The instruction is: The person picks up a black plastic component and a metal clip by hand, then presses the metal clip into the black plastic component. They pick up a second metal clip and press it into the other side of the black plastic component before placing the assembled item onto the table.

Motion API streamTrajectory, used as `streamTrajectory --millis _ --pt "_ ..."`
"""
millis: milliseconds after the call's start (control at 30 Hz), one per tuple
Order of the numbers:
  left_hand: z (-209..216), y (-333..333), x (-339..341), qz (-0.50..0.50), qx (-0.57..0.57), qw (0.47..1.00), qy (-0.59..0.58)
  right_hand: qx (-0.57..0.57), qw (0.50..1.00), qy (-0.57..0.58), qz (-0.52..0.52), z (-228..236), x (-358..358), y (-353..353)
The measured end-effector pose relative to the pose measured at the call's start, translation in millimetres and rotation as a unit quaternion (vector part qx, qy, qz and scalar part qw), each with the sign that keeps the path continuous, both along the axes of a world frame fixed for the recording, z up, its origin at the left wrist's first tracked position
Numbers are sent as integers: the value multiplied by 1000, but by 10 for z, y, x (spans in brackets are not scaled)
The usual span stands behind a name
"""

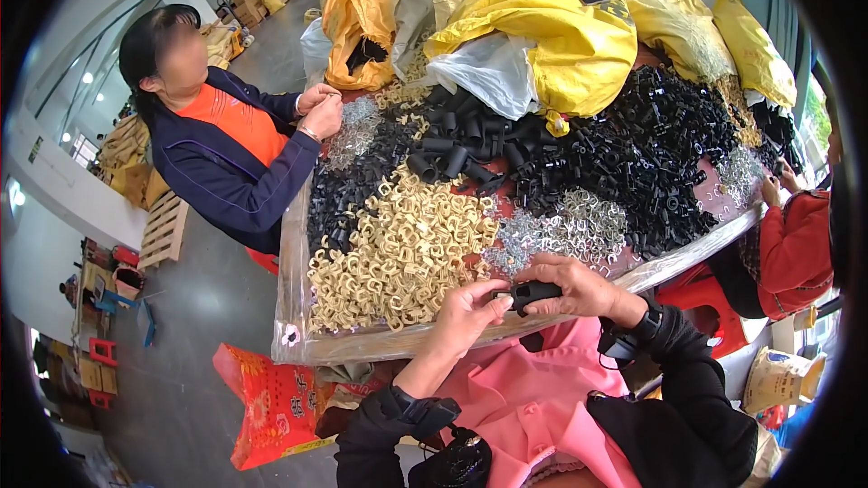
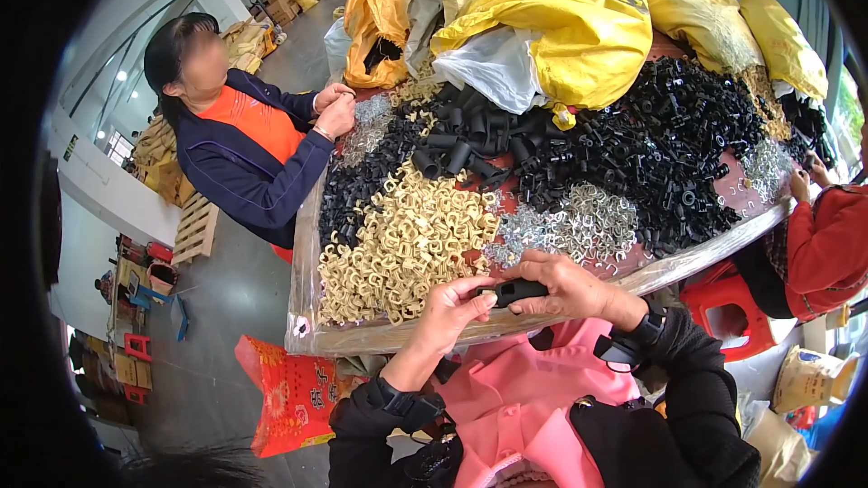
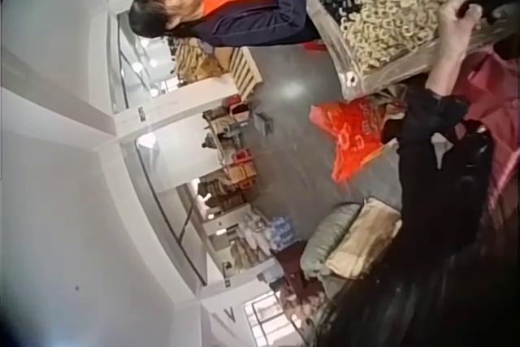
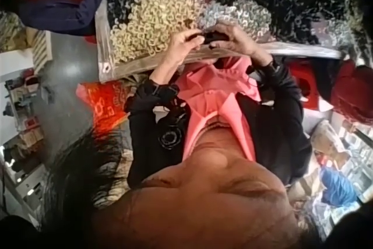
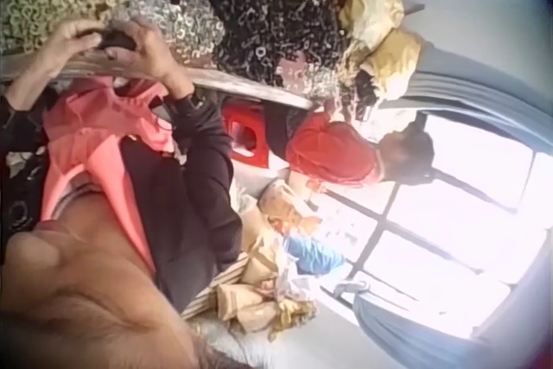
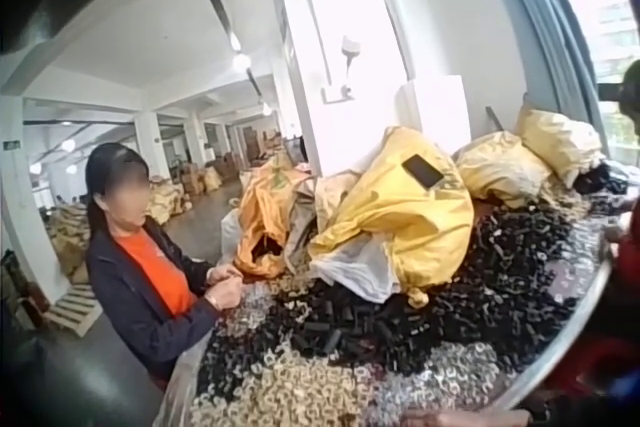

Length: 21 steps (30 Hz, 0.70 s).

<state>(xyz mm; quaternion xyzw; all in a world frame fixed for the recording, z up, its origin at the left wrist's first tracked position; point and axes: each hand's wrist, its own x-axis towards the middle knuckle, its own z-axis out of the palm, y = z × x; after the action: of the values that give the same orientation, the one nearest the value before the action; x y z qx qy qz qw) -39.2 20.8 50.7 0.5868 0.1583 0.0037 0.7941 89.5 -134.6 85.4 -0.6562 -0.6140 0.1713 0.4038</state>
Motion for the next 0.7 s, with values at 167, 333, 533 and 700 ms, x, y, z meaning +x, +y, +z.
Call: streamTrajectory --millis 167,333,533,700 --pt "-15 77 57 -2 -108 993 46 -6 994 -94 -49 -67 -51 -69" --pt "-65 61 87 -23 -71 997 34 -37 996 -69 -37 -115 -9 -84" --pt "-150 76 131 -20 -104 993 60 15 993 -78 -84 -252 -141 -62" --pt "-113 117 166 -41 -65 994 81 -18 997 -5 -76 -265 -93 -29"
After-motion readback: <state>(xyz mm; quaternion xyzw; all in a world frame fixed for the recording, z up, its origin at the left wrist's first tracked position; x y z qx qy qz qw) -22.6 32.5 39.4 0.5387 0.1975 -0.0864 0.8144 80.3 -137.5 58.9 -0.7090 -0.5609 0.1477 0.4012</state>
